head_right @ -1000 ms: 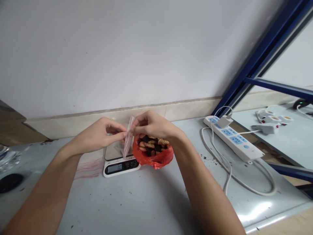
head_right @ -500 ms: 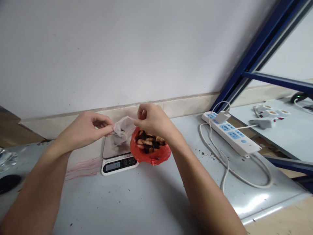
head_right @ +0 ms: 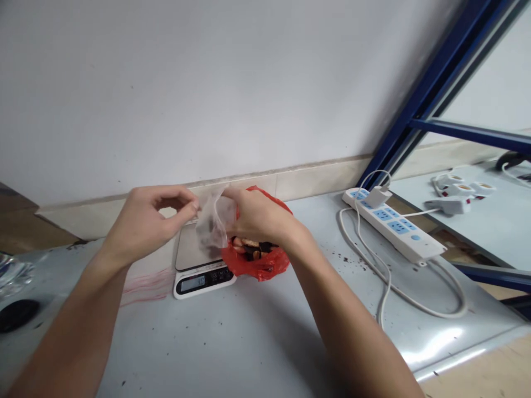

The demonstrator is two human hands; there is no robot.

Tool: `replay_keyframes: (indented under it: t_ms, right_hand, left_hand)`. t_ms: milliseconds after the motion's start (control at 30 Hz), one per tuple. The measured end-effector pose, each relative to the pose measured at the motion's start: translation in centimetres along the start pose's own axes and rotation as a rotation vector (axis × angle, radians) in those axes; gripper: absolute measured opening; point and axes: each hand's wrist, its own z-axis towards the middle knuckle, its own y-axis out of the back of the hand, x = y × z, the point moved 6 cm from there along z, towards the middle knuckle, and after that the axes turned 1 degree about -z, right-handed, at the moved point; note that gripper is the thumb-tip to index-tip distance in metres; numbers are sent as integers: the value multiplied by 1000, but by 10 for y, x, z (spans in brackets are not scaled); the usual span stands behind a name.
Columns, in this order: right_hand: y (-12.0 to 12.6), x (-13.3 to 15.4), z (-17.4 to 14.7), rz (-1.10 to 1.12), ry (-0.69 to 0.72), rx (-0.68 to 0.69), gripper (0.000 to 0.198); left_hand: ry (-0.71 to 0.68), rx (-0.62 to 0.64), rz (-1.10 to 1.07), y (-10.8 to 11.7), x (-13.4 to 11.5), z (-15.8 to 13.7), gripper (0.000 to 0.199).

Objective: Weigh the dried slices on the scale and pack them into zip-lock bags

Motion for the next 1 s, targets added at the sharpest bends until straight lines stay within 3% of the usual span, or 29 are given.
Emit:
replay_keyframes:
  t_ms: [67,133,233,300,400,533,600,667,767,900,1000]
  right_hand:
    - [8,-1,-2,20,57,-30,62]
    - [18,-2,-5,42,99,-67,83]
    - [29,-9,-7,74,90,-80,98]
    - [34,-16,-9,87,73,-61,101]
    - [44,-26,-13,56,61,-22,94]
    - [51,-38,-26,-35,49,193,40]
    - [54,-42,-32,-48,36,288,28]
    - [61,-48,-34,-92,-8,284,30]
    - [70,-55,-31,-179,-97,149,31]
    - [72,-55,-23,-209,-108,-36,61]
    - [61,-51,-16,-233,-75,17,56]
  left_hand:
    - [26,-156,-36,9,12,4,16]
    - [98,-275,-110,14,29,6,31]
    - [305,-165,-353,3,53,9,57]
    - [369,-82,-509,-3,57,9,63]
    - [347,-79,-586,-4,54,9,67]
    - [307,-159,-593,-3,51,11,68]
    - [292,-175,-607,-7,52,12,65]
    - [258,-181,-621,-14,50,13,53]
    - [181,-199,-622,-23,40,12,34]
    - [138,-208,-555,-31,22,8,24]
    - [79,-253,-507,-31,9,5,15]
